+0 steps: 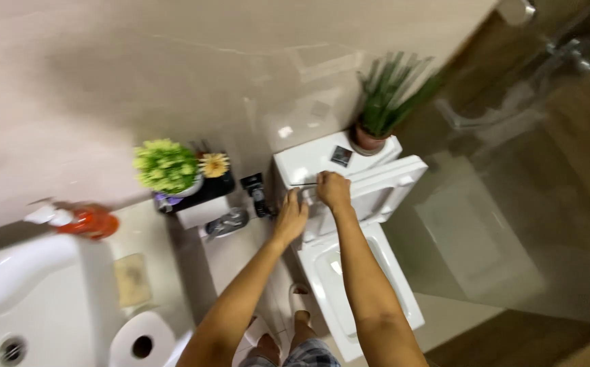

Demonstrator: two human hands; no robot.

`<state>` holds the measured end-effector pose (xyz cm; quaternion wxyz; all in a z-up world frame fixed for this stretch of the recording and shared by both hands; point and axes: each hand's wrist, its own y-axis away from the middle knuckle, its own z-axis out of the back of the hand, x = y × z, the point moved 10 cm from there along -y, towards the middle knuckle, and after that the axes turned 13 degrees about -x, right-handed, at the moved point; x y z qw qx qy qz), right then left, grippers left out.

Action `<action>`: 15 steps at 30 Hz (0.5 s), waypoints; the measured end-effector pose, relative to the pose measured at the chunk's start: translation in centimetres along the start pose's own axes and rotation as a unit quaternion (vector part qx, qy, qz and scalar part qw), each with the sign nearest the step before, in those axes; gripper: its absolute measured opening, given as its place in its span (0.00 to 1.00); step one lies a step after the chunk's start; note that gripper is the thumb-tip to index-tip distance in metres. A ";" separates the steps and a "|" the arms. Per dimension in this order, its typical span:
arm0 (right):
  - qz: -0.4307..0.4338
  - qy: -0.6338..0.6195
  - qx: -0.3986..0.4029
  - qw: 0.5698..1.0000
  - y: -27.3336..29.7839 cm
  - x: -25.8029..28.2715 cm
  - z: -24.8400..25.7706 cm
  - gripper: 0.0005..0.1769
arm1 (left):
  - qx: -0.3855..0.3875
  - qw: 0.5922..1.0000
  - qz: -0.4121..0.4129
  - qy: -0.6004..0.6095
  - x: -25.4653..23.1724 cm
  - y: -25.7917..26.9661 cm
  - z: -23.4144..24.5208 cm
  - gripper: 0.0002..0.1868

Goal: Restock toilet paper rolls from a storage cabinet to the bathroom shelf and toilet tank.

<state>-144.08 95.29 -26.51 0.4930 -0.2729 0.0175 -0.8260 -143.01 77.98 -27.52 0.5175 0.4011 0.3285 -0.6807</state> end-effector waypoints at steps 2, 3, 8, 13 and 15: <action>-0.019 0.023 0.035 0.999 0.6 -1.5 0.3 0.19 | 0.024 1.000 -0.002 -0.003 3.8 -1.4 -4.5 0.26; -0.030 0.041 0.073 0.996 0.9 -2.2 0.1 0.21 | 0.039 0.999 -0.003 -0.008 5.7 -2.3 -6.9 0.26; -0.080 0.109 0.126 0.983 3.5 -5.8 1.6 0.22 | 0.142 0.976 0.162 -0.028 3.6 0.9 -7.1 0.31; -0.158 0.143 0.196 0.957 10.1 -9.6 3.7 0.18 | 0.185 0.975 0.109 0.049 7.4 6.9 -13.1 0.23; -0.180 0.139 0.212 0.950 14.6 -12.9 1.8 0.18 | 0.254 0.966 0.021 -0.044 7.0 11.6 -14.9 0.29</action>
